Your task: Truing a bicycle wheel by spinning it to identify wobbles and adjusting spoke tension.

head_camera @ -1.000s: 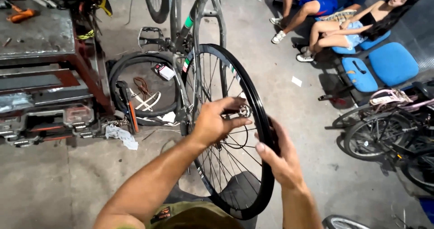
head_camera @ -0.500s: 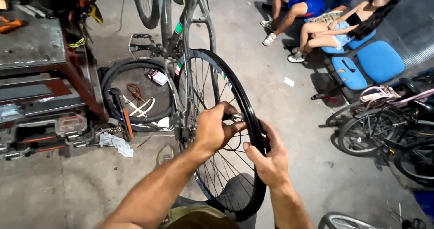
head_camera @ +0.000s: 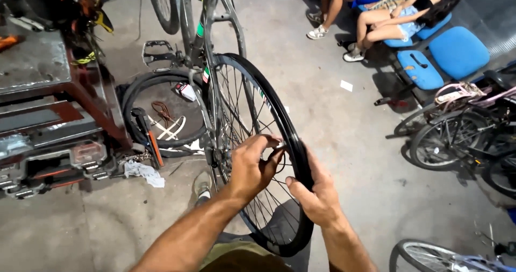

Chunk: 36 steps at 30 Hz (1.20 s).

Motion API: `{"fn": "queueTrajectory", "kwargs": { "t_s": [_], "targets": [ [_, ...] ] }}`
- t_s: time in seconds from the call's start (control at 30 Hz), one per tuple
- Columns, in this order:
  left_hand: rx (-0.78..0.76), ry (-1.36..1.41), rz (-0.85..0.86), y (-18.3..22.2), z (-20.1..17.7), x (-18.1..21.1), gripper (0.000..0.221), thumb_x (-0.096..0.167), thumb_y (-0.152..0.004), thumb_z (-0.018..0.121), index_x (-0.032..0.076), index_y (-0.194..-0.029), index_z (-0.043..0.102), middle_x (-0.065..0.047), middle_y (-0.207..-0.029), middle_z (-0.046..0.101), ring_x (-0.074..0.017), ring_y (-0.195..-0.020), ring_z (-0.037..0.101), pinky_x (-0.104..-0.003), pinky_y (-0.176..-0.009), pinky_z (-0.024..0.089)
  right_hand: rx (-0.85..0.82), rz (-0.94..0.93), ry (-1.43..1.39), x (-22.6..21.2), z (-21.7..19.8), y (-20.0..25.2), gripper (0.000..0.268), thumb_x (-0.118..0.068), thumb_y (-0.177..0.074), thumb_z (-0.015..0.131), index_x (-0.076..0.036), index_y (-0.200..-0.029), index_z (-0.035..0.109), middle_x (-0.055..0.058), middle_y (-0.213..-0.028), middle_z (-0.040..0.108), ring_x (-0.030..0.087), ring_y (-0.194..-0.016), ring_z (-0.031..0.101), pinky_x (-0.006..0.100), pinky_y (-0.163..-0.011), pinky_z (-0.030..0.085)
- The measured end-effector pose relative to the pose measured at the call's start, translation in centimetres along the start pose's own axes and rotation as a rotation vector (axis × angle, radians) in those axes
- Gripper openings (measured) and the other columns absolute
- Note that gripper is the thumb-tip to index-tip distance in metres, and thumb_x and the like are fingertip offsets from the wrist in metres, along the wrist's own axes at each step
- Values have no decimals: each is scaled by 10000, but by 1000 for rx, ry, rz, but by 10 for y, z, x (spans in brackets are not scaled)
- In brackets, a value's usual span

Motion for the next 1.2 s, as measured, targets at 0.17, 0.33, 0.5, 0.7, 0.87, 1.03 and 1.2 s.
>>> {"fn": "queueTrajectory", "kwargs": {
  "t_s": [0.17, 0.33, 0.5, 0.7, 0.87, 1.03, 1.2],
  "targets": [
    [80, -5, 13, 15, -3, 6, 275, 73, -1005, 613, -17, -1258, 674, -236, -1240, 754, -361, -1118, 781, -426, -969, 670, -119, -71, -166, -3, 6, -10, 904, -38, -875, 620, 2, -1651, 157, 234, -1589, 456, 102, -842, 588, 231, -724, 508],
    [159, 73, 42, 1, -24, 18, 230, 90, -978, 725, -29, -1173, 754, -288, -1119, 764, -497, -1052, 736, -542, -857, 626, -160, -63, -442, 7, 2, -29, 1024, 110, -756, 783, -14, -1650, 299, 271, -1552, 513, 237, -1364, 494, 450, -1172, 392],
    [-100, 385, -330, -25, -18, -50, 308, 182, -679, 999, 79, -897, 807, -128, -894, 816, -304, -877, 785, -403, -861, 596, -172, -37, -444, 17, -3, -32, 1114, 85, -636, 861, -10, -1627, 362, 238, -1409, 616, 250, -1311, 567, 421, -1183, 392],
    [-85, 161, -137, -29, -4, -52, 428, 387, -720, 966, 141, -990, 743, -93, -910, 774, -335, -856, 770, -412, -768, 614, -304, -145, -456, 18, 6, -46, 1196, 91, -568, 881, 8, -1624, 327, 254, -1405, 605, 291, -1361, 550, 469, -1223, 314],
    [-135, 1, 4, -39, -12, -15, 347, 368, -924, 783, 70, -1088, 712, -113, -998, 740, -291, -867, 767, -371, -772, 642, -164, -95, -239, 4, 1, -39, 994, -4, -682, 770, -8, -1591, 367, 207, -1346, 622, 235, -1094, 605, 382, -903, 473],
    [-268, -265, 101, -30, 12, -20, 299, 278, -1030, 711, 0, -985, 612, -144, -931, 637, -202, -597, 657, -300, -386, 609, 46, 151, 212, -2, -7, -22, 898, -169, -723, 720, -45, -1572, 455, 67, -1094, 733, 147, -875, 700, 298, -823, 610],
    [-237, 128, -65, -25, -12, -10, 360, 392, -1009, 632, 43, -1076, 693, -121, -1047, 711, -259, -941, 727, -406, -793, 642, 61, -27, -180, 29, -8, -13, 786, 24, -789, 748, 27, -1535, 500, 144, -1279, 714, 222, -1140, 681, 280, -864, 609]
  ]
}}
Point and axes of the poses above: each hand's wrist, its own y-axis away from the middle knuckle, its own z-axis out of the palm, x = y × z, the point moved 9 cm from there along -y, towards the middle knuckle
